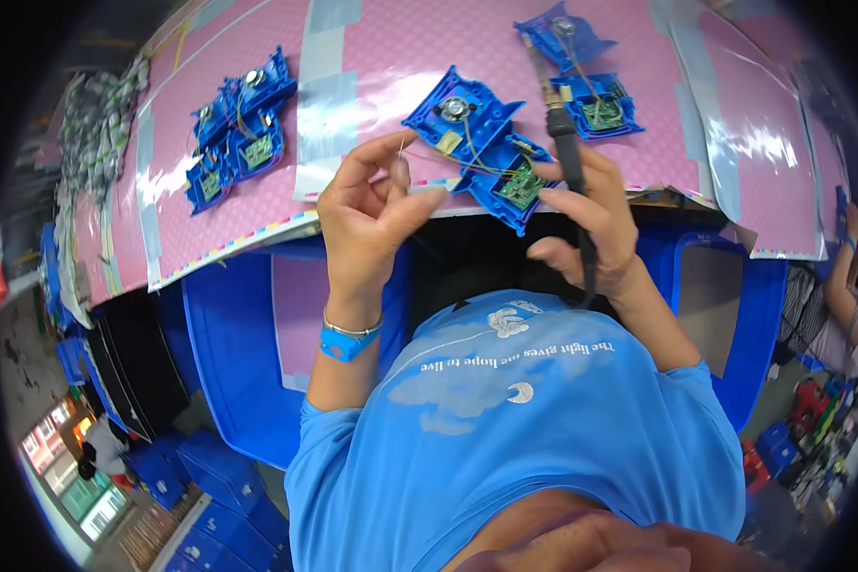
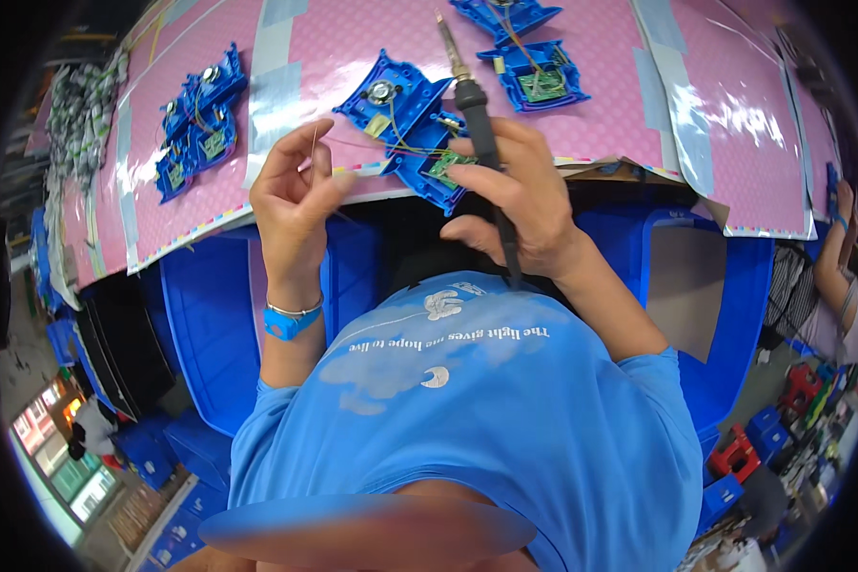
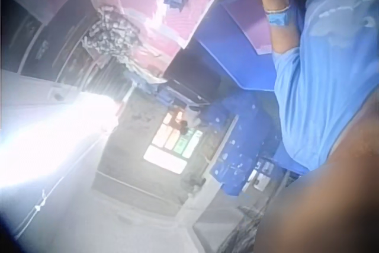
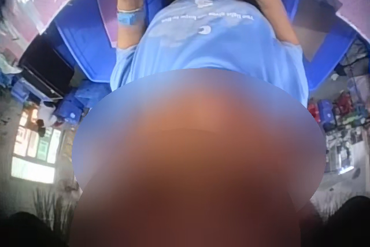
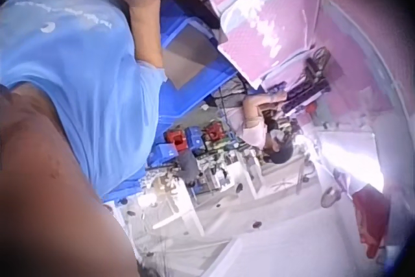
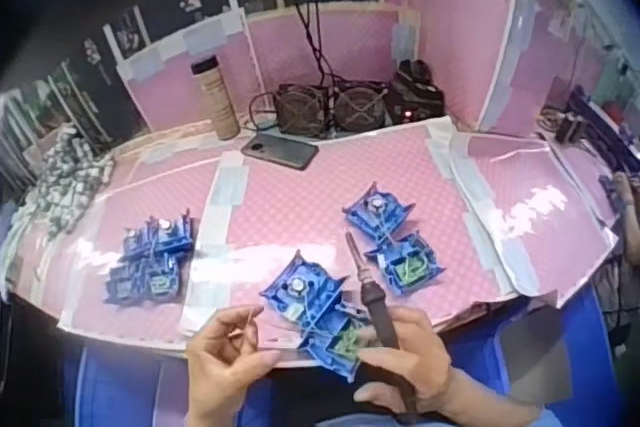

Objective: Soldering electronic components onto small blue circuit boards on a factory workbench.

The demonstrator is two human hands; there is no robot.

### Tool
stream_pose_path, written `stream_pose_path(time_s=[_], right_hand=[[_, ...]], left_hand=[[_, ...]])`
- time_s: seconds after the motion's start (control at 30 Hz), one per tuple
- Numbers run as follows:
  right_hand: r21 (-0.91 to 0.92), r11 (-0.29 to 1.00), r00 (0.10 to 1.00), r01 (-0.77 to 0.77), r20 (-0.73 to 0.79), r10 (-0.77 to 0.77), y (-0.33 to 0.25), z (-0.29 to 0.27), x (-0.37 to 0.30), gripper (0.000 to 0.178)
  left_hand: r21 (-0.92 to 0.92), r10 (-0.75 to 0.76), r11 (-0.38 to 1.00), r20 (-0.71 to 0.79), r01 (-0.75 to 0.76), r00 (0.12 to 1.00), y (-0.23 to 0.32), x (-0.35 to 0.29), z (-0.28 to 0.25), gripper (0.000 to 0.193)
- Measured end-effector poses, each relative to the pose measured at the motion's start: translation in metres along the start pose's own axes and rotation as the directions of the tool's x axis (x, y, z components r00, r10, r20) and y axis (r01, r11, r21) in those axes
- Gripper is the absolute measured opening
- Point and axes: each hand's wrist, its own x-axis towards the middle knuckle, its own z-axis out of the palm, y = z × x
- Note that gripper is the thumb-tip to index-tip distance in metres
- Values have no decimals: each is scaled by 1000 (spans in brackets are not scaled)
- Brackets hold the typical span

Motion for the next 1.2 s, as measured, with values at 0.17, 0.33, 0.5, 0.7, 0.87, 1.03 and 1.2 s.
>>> stream_pose_path(time_s=[0.17, 0.33, 0.5, 0.7, 0.87, 1.03, 1.2], right_hand=[[237, 960, 973, -147, -138, 183, -17, -8, 4, 30], [442, 870, 948, -218, -115, 296, -22, -12, 5, 32], [392, 872, 942, -294, -37, 334, -24, -13, 8, 33], [313, 907, 954, -281, -14, 300, -21, -11, 10, 31], [298, 917, 961, -265, 7, 276, -19, -8, 10, 31], [315, 915, 965, -253, 14, 262, -17, -5, 10, 30], [301, 903, 950, -307, 45, 308, -18, -6, 13, 30]], left_hand=[[-213, 56, 975, -51, -66, 997, -13, 5, -5, 33], [275, 276, 932, -124, -234, 953, -21, 6, 1, 36], [425, 308, 881, -186, -207, 933, -18, 6, 9, 34], [451, 400, 846, -183, -285, 898, -24, 12, 10, 32], [472, 414, 832, -177, -292, 893, -26, 13, 10, 32], [469, 418, 831, -171, -299, 892, -27, 14, 10, 31], [471, 418, 830, -174, -298, 892, -30, 15, 9, 31]])
